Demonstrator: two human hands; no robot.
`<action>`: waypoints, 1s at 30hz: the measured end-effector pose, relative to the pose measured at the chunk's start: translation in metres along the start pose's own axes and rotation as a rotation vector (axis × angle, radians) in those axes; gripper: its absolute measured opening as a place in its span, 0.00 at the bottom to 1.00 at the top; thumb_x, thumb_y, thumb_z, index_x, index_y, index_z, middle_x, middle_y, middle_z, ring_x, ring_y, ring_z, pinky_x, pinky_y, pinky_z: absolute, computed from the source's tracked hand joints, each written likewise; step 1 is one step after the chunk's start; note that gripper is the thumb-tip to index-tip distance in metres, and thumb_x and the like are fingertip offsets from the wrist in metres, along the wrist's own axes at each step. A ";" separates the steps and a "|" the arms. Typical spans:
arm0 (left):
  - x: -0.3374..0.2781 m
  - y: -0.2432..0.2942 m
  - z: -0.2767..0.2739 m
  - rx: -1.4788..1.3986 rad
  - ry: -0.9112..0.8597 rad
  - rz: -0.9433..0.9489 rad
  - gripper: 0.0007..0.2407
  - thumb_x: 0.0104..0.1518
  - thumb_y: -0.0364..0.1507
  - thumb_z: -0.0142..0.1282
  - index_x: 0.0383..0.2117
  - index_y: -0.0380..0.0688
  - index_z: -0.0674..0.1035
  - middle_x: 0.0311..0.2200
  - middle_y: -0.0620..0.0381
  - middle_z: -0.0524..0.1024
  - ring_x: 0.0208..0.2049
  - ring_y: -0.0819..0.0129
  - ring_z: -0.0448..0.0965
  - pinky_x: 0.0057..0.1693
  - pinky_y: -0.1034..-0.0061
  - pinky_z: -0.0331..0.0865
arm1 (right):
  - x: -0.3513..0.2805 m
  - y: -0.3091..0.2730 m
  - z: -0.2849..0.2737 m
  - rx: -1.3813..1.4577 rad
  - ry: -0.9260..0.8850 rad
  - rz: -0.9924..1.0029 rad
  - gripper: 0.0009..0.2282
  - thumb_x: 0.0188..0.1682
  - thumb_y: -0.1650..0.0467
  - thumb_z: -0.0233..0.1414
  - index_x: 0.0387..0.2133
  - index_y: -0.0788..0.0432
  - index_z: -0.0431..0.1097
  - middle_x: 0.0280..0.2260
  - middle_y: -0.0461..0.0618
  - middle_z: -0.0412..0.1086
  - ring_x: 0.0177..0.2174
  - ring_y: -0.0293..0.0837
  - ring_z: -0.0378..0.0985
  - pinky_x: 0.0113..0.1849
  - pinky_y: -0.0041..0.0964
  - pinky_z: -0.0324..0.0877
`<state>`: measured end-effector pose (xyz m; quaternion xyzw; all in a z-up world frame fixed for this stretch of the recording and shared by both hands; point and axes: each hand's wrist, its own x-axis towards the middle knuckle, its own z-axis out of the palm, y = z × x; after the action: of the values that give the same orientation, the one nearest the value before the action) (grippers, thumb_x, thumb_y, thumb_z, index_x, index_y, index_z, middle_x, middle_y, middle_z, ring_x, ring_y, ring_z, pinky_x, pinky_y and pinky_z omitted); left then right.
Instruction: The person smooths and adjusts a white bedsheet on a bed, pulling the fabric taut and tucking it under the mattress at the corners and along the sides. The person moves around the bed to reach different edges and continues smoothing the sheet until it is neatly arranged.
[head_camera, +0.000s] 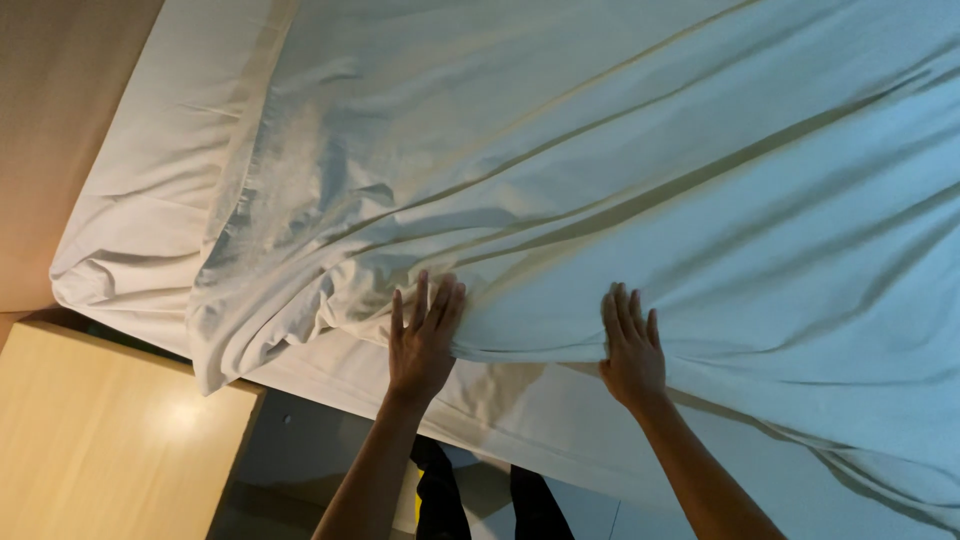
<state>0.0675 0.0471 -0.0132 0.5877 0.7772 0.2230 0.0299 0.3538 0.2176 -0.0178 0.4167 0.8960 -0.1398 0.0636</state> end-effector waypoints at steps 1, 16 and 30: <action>0.000 -0.003 -0.005 -0.006 -0.003 0.003 0.30 0.51 0.21 0.57 0.66 0.47 0.67 0.70 0.54 0.61 0.73 0.49 0.52 0.71 0.38 0.44 | -0.002 -0.001 0.003 -0.003 -0.002 0.006 0.46 0.35 0.77 0.59 0.72 0.59 0.42 0.71 0.57 0.38 0.69 0.58 0.38 0.65 0.60 0.39; -0.020 -0.123 -0.121 0.242 0.063 -0.186 0.33 0.49 0.14 0.53 0.66 0.51 0.69 0.67 0.63 0.68 0.74 0.52 0.53 0.72 0.39 0.47 | 0.033 -0.172 -0.017 0.361 0.159 -0.409 0.39 0.34 0.83 0.51 0.67 0.59 0.53 0.71 0.54 0.45 0.70 0.54 0.40 0.66 0.58 0.40; -0.022 -0.035 -0.076 0.084 -0.067 -0.243 0.38 0.47 0.27 0.66 0.69 0.51 0.60 0.72 0.40 0.45 0.71 0.30 0.45 0.70 0.40 0.50 | 0.015 -0.103 0.037 0.217 0.099 -0.367 0.43 0.48 0.59 0.59 0.70 0.62 0.38 0.71 0.60 0.38 0.69 0.61 0.39 0.64 0.61 0.43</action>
<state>0.0197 -0.0040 0.0374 0.4971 0.8498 0.1653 0.0578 0.2649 0.1542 -0.0359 0.2571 0.9386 -0.2239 -0.0522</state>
